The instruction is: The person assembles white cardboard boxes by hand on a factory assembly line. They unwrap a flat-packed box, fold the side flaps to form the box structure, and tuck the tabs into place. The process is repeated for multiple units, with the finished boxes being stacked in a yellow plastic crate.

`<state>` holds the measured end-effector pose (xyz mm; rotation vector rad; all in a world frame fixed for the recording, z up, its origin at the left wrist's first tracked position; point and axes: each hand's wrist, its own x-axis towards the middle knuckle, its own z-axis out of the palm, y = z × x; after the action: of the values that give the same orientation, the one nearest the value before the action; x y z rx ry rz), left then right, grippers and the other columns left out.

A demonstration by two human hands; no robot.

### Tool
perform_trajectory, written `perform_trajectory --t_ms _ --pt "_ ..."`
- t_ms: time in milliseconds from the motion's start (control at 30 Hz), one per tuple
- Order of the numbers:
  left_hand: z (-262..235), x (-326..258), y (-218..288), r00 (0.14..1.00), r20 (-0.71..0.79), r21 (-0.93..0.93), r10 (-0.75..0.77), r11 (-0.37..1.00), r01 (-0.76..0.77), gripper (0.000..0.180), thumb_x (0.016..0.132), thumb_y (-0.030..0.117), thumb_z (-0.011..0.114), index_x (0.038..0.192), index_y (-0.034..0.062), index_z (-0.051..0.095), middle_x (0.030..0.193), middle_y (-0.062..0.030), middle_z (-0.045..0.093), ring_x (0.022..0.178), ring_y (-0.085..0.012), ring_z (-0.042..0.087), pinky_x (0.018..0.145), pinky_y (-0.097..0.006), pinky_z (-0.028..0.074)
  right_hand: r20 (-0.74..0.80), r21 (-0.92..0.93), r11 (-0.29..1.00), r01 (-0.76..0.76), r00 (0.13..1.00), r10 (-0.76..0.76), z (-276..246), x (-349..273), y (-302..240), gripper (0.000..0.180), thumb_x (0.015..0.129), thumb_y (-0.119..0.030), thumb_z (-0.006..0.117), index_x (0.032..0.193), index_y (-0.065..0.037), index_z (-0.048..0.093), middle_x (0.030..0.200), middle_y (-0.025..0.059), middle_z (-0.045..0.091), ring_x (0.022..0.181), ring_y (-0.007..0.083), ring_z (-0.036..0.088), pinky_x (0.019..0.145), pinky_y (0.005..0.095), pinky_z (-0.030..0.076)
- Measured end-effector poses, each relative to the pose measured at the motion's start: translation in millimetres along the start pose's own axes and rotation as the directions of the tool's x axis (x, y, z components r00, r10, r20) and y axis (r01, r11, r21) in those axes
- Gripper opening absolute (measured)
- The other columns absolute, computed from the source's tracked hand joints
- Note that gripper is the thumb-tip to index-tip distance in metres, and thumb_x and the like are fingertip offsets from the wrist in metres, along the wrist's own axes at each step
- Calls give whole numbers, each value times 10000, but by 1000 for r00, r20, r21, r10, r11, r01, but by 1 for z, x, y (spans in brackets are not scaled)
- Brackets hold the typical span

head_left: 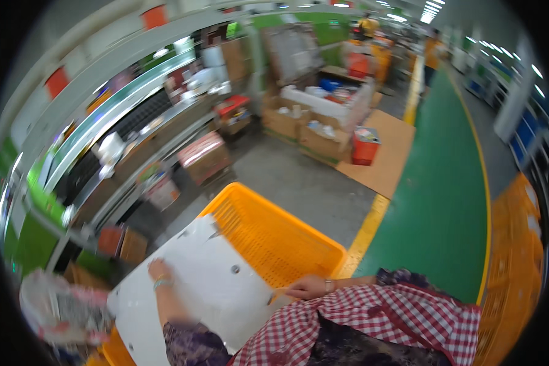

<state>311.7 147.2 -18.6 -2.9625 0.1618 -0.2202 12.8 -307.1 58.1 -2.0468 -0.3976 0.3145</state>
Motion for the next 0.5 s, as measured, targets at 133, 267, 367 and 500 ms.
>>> perform_trajectory --t_ms 133,267,367,500 --pt "0 -9 -13 965 11 -177 -261 950 258 165 858 149 522 889 58 655 973 -127 619 949 -321 572 836 -442 484 46 9 997 78 996 -79 2 7 -3 495 969 -437 422 760 -20 589 611 117 563 531 244 535 531 372 418" --pt "-19 -25 24 948 25 -236 -318 919 315 160 850 142 547 927 28 628 1010 -134 578 976 -327 550 825 -433 489 71 25 1000 10 997 -11 3 2 0 442 963 -401 455 777 -24 592 663 159 575 597 300 567 577 386 440" --pt "-16 -45 31 950 -52 -245 -308 926 287 136 837 121 565 911 19 615 1001 -132 566 961 -327 544 815 -432 489 61 47 999 24 998 -27 3 0 -2 453 969 -401 439 782 -18 592 671 163 575 609 297 568 591 381 441" --pt "-22 -77 34 958 -81 -283 -277 928 244 85 823 94 581 851 18 607 954 -128 570 915 -325 540 787 -434 481 73 63 998 22 997 -27 2 0 -11 454 972 -397 429 781 -21 598 672 144 581 621 279 564 616 383 439"
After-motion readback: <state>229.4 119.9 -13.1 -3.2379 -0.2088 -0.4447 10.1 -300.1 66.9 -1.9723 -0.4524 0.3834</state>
